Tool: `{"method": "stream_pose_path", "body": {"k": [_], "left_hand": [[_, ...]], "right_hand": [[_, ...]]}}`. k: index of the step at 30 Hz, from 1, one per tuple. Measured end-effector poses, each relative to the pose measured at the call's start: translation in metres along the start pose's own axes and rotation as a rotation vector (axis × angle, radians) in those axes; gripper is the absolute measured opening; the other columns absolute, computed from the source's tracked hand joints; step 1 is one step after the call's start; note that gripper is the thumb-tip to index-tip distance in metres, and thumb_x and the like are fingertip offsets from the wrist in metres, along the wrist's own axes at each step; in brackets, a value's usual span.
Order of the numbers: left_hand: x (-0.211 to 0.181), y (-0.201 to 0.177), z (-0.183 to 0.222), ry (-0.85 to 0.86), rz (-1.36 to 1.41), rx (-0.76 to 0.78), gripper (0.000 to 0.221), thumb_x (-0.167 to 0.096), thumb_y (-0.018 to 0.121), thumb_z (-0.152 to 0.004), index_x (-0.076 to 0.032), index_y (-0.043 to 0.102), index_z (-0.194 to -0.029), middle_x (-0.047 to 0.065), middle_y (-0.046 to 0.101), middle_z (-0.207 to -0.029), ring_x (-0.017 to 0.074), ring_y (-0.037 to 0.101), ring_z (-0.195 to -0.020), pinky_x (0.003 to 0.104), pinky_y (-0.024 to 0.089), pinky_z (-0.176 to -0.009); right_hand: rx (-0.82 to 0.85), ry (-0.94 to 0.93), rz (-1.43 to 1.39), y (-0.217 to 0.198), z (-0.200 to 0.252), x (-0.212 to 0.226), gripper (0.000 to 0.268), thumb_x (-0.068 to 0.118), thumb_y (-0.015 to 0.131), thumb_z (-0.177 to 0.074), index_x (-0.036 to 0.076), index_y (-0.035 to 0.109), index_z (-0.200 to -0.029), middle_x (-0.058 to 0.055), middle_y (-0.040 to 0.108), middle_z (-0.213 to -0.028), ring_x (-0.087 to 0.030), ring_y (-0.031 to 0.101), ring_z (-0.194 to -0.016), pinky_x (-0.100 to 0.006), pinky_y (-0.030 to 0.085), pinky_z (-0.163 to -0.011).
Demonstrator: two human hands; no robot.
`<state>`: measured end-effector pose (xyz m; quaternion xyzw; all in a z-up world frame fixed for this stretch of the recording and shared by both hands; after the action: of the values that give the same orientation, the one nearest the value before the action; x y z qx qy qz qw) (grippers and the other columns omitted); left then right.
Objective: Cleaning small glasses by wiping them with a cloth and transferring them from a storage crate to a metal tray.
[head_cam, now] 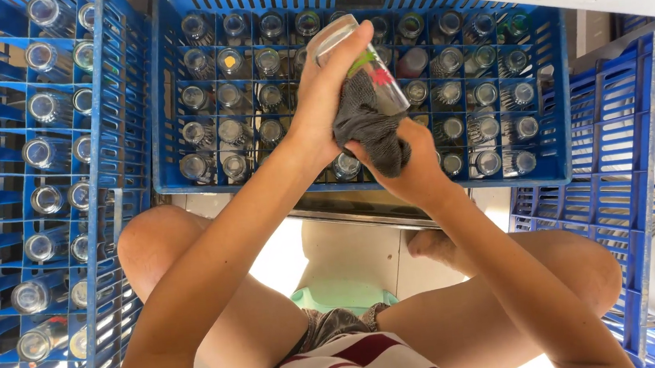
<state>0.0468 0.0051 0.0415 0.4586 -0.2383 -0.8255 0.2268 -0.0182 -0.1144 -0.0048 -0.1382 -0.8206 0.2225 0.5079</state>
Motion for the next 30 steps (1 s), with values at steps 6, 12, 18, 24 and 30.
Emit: {"method": "stream_pose_path", "body": {"k": [6, 12, 18, 24, 30], "left_hand": [[0.007, 0.000, -0.014, 0.190, 0.086, 0.287, 0.055, -0.029, 0.081, -0.079, -0.001, 0.063, -0.123, 0.020, 0.072, -0.127, 0.0353, 0.070, -0.121, 0.049, 0.063, -0.098], [0.015, -0.001, -0.014, 0.083, -0.018, 0.236, 0.076, -0.062, 0.060, -0.070, -0.001, 0.061, -0.115, 0.018, 0.070, -0.101, 0.0250, 0.067, -0.083, 0.040, 0.058, -0.076], [0.013, 0.000, -0.028, 0.090, 0.093, 0.453, 0.086, -0.031, 0.084, -0.076, -0.012, 0.036, -0.145, 0.020, 0.067, -0.128, 0.0355, 0.067, -0.113, 0.052, 0.061, -0.092], [0.040, -0.027, -0.059, 0.202, 0.082, 0.379, 0.065, -0.028, 0.082, -0.093, -0.001, 0.052, -0.144, 0.023, 0.068, -0.126, 0.0387, 0.066, -0.119, 0.058, 0.058, -0.096], [0.011, -0.015, 0.007, 0.076, -0.203, 0.101, 0.089, -0.034, 0.084, -0.081, -0.001, 0.043, -0.153, 0.030, 0.050, -0.146, 0.0466, 0.043, -0.143, 0.064, 0.043, -0.109]], "right_hand": [[0.176, 0.221, -0.190, 0.007, -0.007, 0.016, 0.045, 0.042, 0.049, -0.105, 0.004, 0.058, -0.126, -0.015, 0.064, -0.122, -0.031, 0.060, -0.117, -0.045, 0.047, -0.106], [0.014, 0.357, -1.216, 0.039, 0.044, -0.086, 0.033, 0.026, 0.059, -0.103, 0.003, 0.063, -0.127, -0.007, 0.069, -0.125, -0.022, 0.064, -0.115, -0.040, 0.048, -0.109], [0.032, 0.245, -1.423, -0.012, -0.013, 0.004, 0.072, 0.055, 0.052, -0.103, 0.011, 0.042, -0.158, -0.012, 0.043, -0.163, -0.037, 0.040, -0.152, -0.066, 0.030, -0.128], [0.072, 0.280, -0.480, 0.015, 0.010, -0.076, 0.053, 0.038, 0.056, -0.095, 0.002, 0.061, -0.135, -0.024, 0.065, -0.131, -0.042, 0.059, -0.125, -0.070, 0.029, -0.117], [0.321, -0.155, 0.631, 0.013, -0.008, 0.009, 0.030, 0.033, 0.062, -0.091, 0.010, 0.070, -0.108, -0.002, 0.078, -0.109, -0.017, 0.063, -0.123, -0.064, 0.016, -0.124]]}}
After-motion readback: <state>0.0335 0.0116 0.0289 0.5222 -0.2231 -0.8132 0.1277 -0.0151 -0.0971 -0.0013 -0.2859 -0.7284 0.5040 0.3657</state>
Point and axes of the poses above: each hand's wrist, its own z-axis away from the middle knuckle, its own y-axis out of the palm, x = y × z, the point moved 6 cm from there along -z, towards the middle knuckle
